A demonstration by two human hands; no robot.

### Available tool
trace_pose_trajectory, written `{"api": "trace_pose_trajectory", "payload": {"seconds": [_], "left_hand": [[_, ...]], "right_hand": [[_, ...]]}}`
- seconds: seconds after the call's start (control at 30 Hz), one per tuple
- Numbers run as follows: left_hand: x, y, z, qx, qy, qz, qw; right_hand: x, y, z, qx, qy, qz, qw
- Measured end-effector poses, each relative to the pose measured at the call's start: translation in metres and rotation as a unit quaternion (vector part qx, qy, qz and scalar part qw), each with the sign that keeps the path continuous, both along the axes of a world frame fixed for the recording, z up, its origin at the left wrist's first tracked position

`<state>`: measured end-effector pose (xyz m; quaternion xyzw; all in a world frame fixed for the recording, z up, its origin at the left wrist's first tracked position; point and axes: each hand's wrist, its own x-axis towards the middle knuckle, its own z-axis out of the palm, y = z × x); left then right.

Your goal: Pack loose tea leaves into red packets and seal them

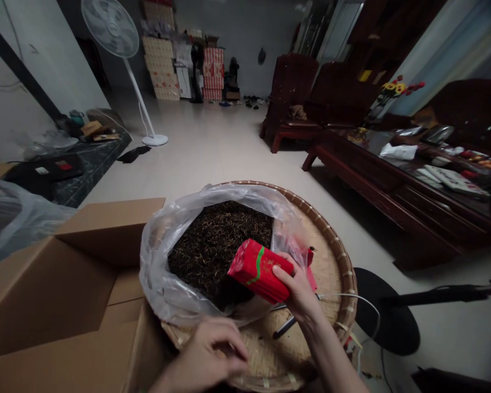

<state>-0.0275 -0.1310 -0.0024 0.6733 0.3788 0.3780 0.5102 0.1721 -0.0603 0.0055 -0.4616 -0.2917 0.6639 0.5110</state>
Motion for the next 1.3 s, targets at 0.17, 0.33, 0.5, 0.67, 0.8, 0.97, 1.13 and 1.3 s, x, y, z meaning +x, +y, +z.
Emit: {"api": "trace_pose_trajectory", "payload": {"seconds": [0.17,0.33,0.5,0.67,0.8,0.97,1.13,1.3], "left_hand": [[0.078,-0.026,-0.031,0.09,0.038,-0.291,0.952],[0.122,-0.035,-0.05,0.163,0.085,-0.353,0.918],[0.056,-0.029,-0.018,0.247,-0.017,-0.186,0.951],[-0.032,0.007,0.02,0.209,-0.09,0.273,0.935],[-0.056,0.04,0.027,-0.026,-0.065,0.101,0.992],[-0.054,0.057,0.024,-0.165,-0.002,-0.187,0.968],[-0.036,0.051,0.008,-0.22,-0.085,-0.178,0.955],[-0.021,0.036,-0.014,-0.328,-0.256,-0.077,0.906]], "right_hand": [[0.001,-0.007,0.003,-0.007,0.007,0.027,1.0],[0.003,-0.024,0.008,0.076,-0.14,0.044,0.986],[0.002,-0.029,0.008,0.267,-0.264,0.027,0.926],[-0.013,-0.015,0.017,0.428,-0.276,0.126,0.851],[-0.021,-0.001,0.037,0.487,-0.272,0.258,0.789],[-0.023,0.012,0.061,0.501,-0.295,0.392,0.713],[-0.028,0.024,0.066,0.49,-0.325,0.414,0.695],[-0.013,0.011,0.056,0.453,-0.426,0.216,0.753]]}}
